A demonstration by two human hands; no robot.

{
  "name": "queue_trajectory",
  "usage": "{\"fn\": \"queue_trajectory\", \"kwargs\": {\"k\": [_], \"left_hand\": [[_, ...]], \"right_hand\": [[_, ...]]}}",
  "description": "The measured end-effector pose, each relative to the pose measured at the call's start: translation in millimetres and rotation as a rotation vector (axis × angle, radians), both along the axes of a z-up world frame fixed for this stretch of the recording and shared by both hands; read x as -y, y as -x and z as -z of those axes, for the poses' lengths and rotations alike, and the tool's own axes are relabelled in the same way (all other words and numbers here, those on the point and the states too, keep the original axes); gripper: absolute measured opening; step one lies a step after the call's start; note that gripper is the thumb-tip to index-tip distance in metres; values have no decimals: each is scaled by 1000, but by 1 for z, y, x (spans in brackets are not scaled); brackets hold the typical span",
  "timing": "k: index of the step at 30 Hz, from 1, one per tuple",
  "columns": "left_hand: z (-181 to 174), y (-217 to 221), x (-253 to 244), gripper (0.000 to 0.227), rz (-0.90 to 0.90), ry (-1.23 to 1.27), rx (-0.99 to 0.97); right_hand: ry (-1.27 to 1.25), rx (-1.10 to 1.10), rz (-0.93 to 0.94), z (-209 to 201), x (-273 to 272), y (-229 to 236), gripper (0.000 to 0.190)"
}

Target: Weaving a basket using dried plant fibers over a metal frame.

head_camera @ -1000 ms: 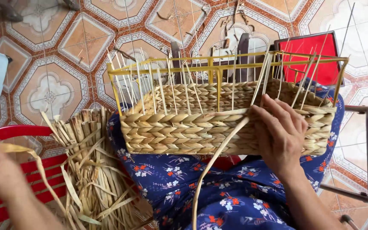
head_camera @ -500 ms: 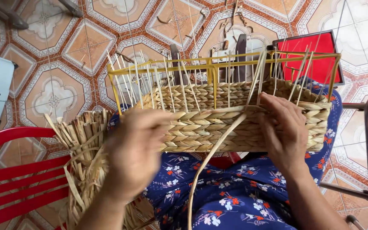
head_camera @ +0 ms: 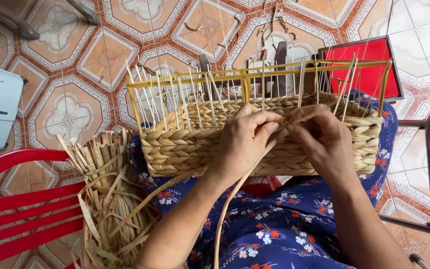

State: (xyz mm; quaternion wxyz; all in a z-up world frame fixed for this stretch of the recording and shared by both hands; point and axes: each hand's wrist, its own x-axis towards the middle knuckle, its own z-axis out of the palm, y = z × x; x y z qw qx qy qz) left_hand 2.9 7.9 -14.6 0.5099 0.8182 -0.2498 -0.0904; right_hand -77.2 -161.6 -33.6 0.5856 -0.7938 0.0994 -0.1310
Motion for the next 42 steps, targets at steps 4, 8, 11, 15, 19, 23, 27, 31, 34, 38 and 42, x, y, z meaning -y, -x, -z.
{"fn": "queue_trajectory", "kwargs": {"k": [4, 8, 11, 15, 19, 23, 27, 31, 34, 38, 42], "left_hand": [[-9, -4, 0, 13, 43, -16, 58], [-15, -4, 5, 19, 27, -109, 49], [-12, -3, 11, 22, 42, -191, 82], [1, 0, 19, 16, 9, -369, 323], [8, -3, 7, 13, 57, -323, 389], [-13, 2, -13, 35, 114, -190, 442], [-18, 11, -27, 81, 219, -337, 580], [-13, -9, -32, 31, 259, -456, 441], [-34, -30, -38, 31, 390, -468, 151], [-28, -41, -45, 23, 339, -362, -119], [-30, -41, -47, 26, 274, -395, -188]], "right_hand": [[96, 180, -27, -9, -2, 9, 14], [508, 283, 67, -16, -4, 19, 20], [619, 312, 75, -18, -4, 23, 21], [639, 338, 11, -21, -5, 20, 20], [590, 341, -62, -18, -1, 8, 16], [485, 165, -54, -18, -1, -9, 8], [427, -56, 14, -24, -7, -22, 8], [462, 17, 113, -24, -17, -11, 10], [628, 231, 42, -38, -27, -5, 19], [672, 364, -128, -35, -32, 2, 37], [622, 397, -87, -32, -37, 5, 37]]}}
